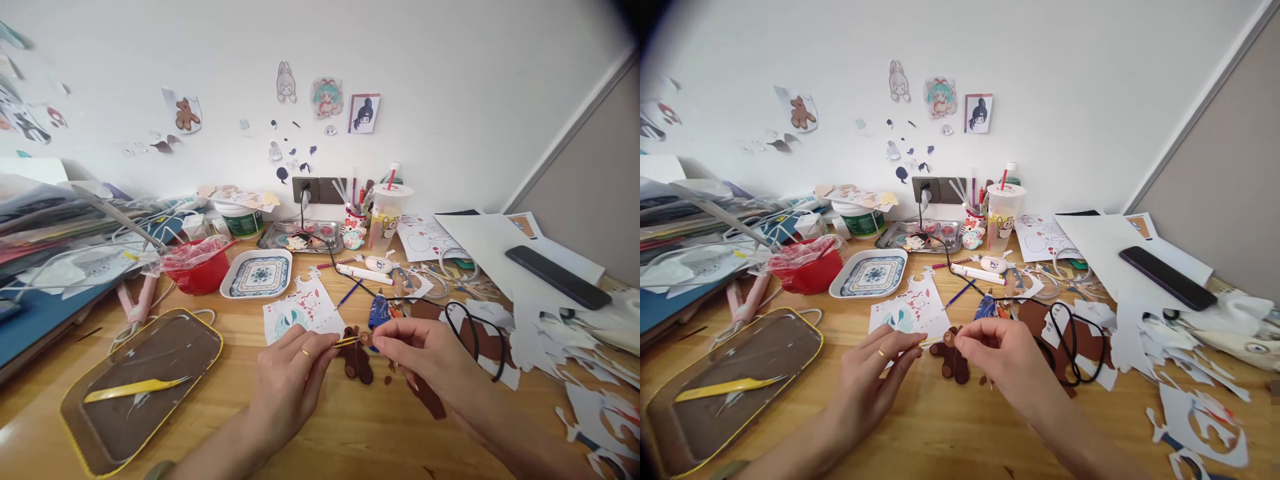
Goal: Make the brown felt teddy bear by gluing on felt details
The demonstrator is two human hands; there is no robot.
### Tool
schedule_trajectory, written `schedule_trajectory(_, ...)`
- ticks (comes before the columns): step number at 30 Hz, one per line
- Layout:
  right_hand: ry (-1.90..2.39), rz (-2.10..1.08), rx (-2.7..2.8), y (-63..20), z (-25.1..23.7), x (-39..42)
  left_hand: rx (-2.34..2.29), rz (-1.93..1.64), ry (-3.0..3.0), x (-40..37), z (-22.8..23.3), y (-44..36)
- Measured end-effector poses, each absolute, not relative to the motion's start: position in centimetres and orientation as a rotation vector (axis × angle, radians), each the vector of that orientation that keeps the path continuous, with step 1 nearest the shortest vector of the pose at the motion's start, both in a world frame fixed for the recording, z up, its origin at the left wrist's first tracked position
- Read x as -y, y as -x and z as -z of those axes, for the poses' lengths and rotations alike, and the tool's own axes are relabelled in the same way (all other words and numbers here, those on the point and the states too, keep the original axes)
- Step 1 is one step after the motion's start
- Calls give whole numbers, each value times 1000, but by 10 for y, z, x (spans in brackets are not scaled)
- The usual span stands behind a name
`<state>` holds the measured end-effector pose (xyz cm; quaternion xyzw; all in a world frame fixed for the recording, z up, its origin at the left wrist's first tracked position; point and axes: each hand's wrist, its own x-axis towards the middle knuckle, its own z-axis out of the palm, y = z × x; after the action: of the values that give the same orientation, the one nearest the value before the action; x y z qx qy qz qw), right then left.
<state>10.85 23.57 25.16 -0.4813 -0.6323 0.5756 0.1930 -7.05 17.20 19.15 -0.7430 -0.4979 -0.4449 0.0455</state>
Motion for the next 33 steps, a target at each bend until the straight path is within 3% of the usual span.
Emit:
schedule_trajectory(10,1180,-1584,1563,-120,-238,-245,1587,1277,2351,-172,-190,74)
schedule_trajectory(14,1094,-1136,1503,-141,-237,-254,2123,1269,2301,-178,-189,84)
schedule_trajectory(17,876,-614,2032,-148,-223,-251,2525,1430,2179,-188,-187,86)
schedule_trajectory(21,345,-40,2483,-144,-190,-245,2589,1475,2254,-201,-183,77)
schedule_trajectory(27,44,252,2619,-145,-171,-248,2616,1426,2331,-209,-181,69)
schedule_trajectory(33,-48,258,2726,-145,-179,-250,2630,1182,2492,-207,-183,73)
